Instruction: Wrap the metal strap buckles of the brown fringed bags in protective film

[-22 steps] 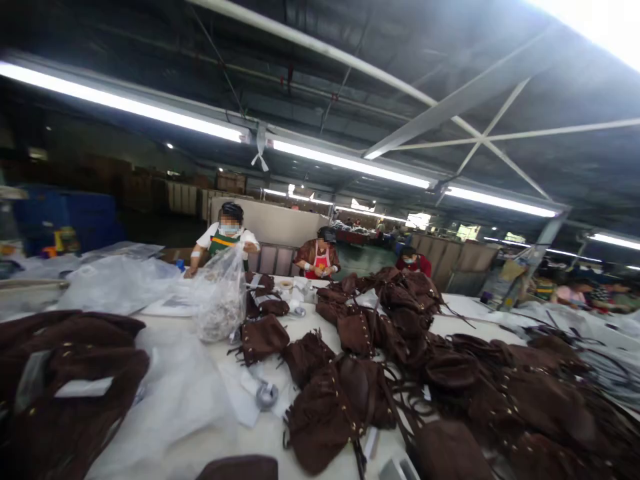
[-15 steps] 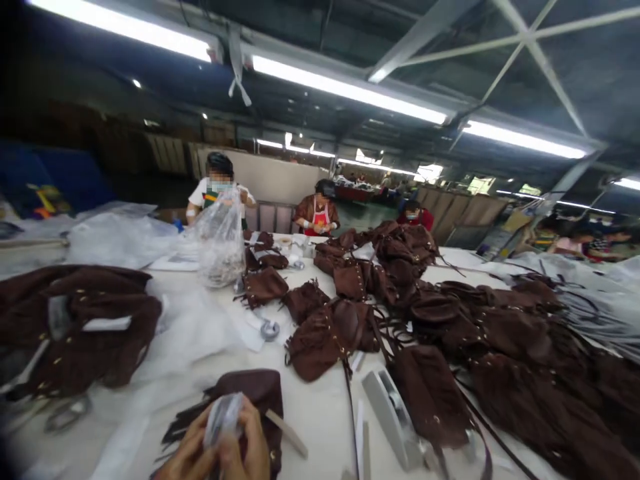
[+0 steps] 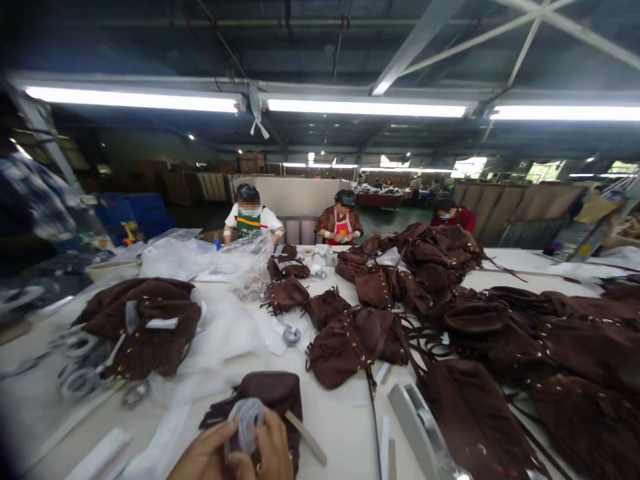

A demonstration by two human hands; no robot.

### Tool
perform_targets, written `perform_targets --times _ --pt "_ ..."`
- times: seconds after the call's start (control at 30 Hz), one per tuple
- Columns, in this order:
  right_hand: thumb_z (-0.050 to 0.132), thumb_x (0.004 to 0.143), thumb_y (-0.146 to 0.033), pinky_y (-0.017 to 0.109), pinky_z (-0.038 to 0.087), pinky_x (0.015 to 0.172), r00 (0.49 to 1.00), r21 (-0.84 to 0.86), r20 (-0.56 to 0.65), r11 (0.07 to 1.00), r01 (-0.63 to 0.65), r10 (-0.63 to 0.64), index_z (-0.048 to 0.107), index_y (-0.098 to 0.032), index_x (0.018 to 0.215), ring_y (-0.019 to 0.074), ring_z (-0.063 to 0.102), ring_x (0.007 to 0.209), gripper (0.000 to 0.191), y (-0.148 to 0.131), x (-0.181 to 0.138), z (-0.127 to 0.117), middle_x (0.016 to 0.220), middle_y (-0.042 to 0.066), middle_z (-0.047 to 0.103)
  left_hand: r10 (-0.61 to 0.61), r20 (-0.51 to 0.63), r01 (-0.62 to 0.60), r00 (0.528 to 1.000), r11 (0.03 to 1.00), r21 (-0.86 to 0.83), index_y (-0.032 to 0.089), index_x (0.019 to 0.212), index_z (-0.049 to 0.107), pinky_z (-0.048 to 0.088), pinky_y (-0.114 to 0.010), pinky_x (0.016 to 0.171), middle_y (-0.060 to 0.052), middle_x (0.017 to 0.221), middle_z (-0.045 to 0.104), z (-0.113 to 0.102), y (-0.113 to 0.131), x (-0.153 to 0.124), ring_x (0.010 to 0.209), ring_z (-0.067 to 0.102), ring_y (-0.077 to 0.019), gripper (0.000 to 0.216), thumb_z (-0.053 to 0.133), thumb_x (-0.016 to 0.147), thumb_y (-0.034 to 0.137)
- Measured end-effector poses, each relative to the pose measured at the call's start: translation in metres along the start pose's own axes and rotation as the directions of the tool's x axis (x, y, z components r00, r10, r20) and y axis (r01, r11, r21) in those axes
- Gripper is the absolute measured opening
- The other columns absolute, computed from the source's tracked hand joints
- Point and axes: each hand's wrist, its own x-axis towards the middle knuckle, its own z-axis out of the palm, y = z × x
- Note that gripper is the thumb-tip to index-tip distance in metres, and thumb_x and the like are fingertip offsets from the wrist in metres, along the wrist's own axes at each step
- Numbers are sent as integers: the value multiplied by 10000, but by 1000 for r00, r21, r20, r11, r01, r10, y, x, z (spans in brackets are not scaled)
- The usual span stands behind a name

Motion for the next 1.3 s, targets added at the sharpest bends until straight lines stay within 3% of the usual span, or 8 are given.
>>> perform_targets --times 0.1,0.2,0.27,0.57,0.83,1.03,1.13,1.3 --pt "683 727 -304 415 429 1059 998 52 -2 996 -69 69 722 -220 815 295 534 1246 128 -2 3 -10 1346 113 580 197 -55 -185 979 968 168 161 1023 722 465 -448 1017 -148 1142 711 3 -20 -2 1171 589 -338 546 704 699 601" --pt "603 816 -347 368 441 1041 976 157 -12 964 -213 218 714 -216 979 263 542 1236 236 -11 11 -20 1373 100 554 480 66 -447 875 746 494 217 1173 668 280 -451 1170 -116 1375 575 4 -45 -8 1359 413 -325 576 554 800 641" --pt "580 848 -382 340 439 1037 966 211 -6 944 -253 260 652 -205 1154 249 544 1229 361 -20 16 -24 1381 104 544 533 153 -508 832 622 596 231 1292 588 237 -436 1191 -105 1468 479 7 -60 -12 1408 339 -316 595 502 845 614" --pt "476 917 -424 341 449 1003 957 315 3 908 -275 289 541 -198 1248 211 567 1152 406 -38 23 -19 1272 90 584 513 86 -449 854 644 620 238 1432 386 253 -410 1191 -107 1528 354 27 -60 -13 1434 288 -261 538 434 938 446" --pt "386 974 -417 333 474 993 953 332 38 896 -295 300 489 -217 1281 178 589 1113 381 -36 24 -14 1217 70 602 530 40 -462 847 696 550 242 1298 569 264 -360 1177 -84 1422 508 23 -52 -2 1374 386 -292 549 683 790 415" --pt "568 902 -363 413 352 1142 938 76 344 994 -83 52 486 -212 1339 242 380 1385 470 -10 11 -38 1515 107 369 139 -120 -125 983 985 120 182 1066 690 492 -362 985 -80 1121 706 22 -31 -3 1160 587 -282 372 733 760 389" --pt "620 866 -301 447 355 1144 952 -54 304 997 63 -44 298 -178 1465 258 312 1425 691 3 -3 -35 1555 150 290 81 -162 -87 984 996 -32 156 972 710 555 -285 823 -76 1019 731 24 -28 -6 1017 652 -239 290 778 722 288" --pt "590 880 -248 474 457 1052 965 -235 226 953 189 -136 518 -188 1250 275 482 1293 381 7 -10 -25 1394 146 515 75 -131 -86 989 993 -80 150 1001 714 564 -276 744 -85 1024 730 23 -29 -5 964 671 -228 265 754 749 225"
